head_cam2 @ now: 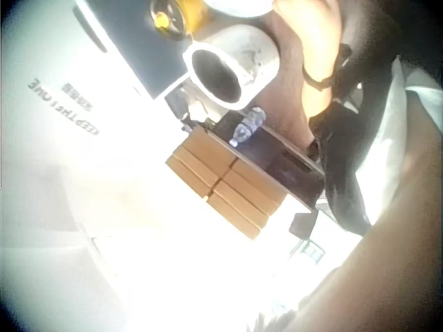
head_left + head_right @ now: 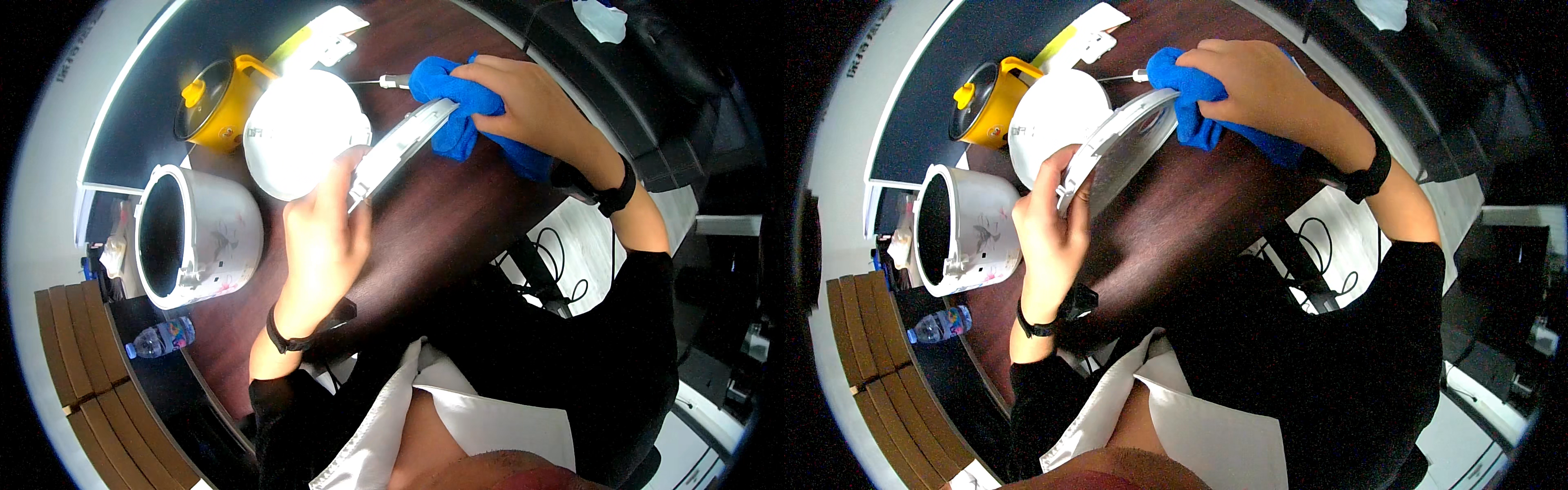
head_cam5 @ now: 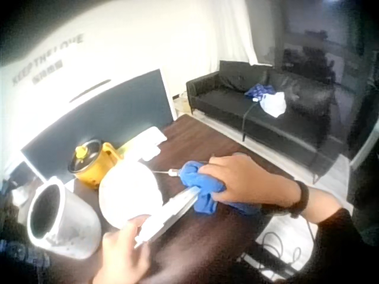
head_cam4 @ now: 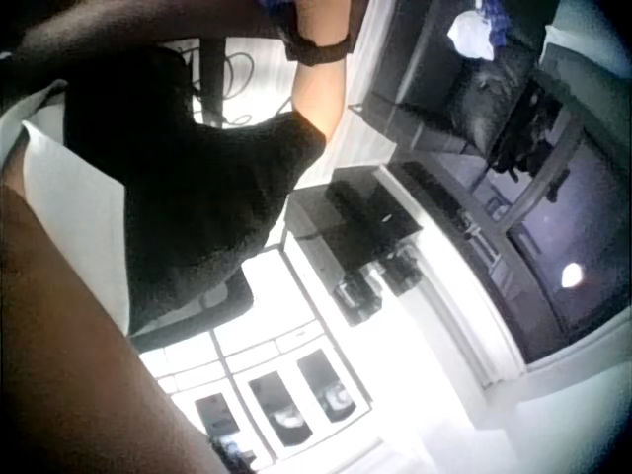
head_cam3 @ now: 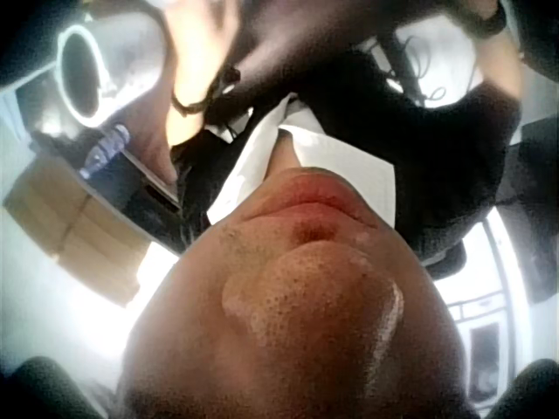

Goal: The person uses a screwdriver to remove screws from a circular metal lid, then places the lid onto a white rice cooker and secures it. The person wipes the lid with a blue cloth.

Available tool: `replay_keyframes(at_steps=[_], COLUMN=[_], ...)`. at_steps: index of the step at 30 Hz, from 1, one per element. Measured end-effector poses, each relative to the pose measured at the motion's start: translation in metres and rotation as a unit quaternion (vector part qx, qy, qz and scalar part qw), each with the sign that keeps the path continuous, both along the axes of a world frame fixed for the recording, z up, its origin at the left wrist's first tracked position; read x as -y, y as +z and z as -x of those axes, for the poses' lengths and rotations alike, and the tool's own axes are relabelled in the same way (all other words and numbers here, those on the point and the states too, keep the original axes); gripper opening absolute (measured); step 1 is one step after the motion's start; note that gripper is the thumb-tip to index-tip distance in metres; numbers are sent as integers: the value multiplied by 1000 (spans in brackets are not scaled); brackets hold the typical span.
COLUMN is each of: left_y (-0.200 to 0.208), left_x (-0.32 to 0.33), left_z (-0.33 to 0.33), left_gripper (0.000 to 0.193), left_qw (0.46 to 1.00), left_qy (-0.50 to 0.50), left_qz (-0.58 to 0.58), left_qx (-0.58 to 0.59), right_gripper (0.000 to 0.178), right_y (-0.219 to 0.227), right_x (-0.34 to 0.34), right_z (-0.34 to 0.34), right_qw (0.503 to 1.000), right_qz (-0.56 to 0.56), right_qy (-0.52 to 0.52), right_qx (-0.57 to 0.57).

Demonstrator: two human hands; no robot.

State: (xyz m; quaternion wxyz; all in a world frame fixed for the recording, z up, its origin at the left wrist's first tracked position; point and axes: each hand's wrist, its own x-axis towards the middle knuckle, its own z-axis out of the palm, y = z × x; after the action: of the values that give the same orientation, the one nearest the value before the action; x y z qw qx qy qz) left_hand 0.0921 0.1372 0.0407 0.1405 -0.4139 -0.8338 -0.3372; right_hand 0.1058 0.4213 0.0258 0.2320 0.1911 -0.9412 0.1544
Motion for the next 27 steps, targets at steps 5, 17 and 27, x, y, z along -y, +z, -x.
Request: replay_keyframes(at_steps=[5, 17, 27], left_y=[3, 1, -1], left_x=[-2, -11, -11], left_z=[-6, -9, -3], left_gripper=[45, 52, 42], left_qw=[1000, 998, 999], left_qy=[3, 8, -32], left_qz=[15, 55, 20], left_qx=[-6, 30, -30], right_gripper=[38, 44, 59], right_y=[17, 49, 59], right_x=[13, 50, 55], right_z=[-8, -34, -32], right_qw=[997, 986, 984], right_qz=[-58, -132, -153], right_qy=[15, 54, 86], right_qx=[-44, -81, -39])
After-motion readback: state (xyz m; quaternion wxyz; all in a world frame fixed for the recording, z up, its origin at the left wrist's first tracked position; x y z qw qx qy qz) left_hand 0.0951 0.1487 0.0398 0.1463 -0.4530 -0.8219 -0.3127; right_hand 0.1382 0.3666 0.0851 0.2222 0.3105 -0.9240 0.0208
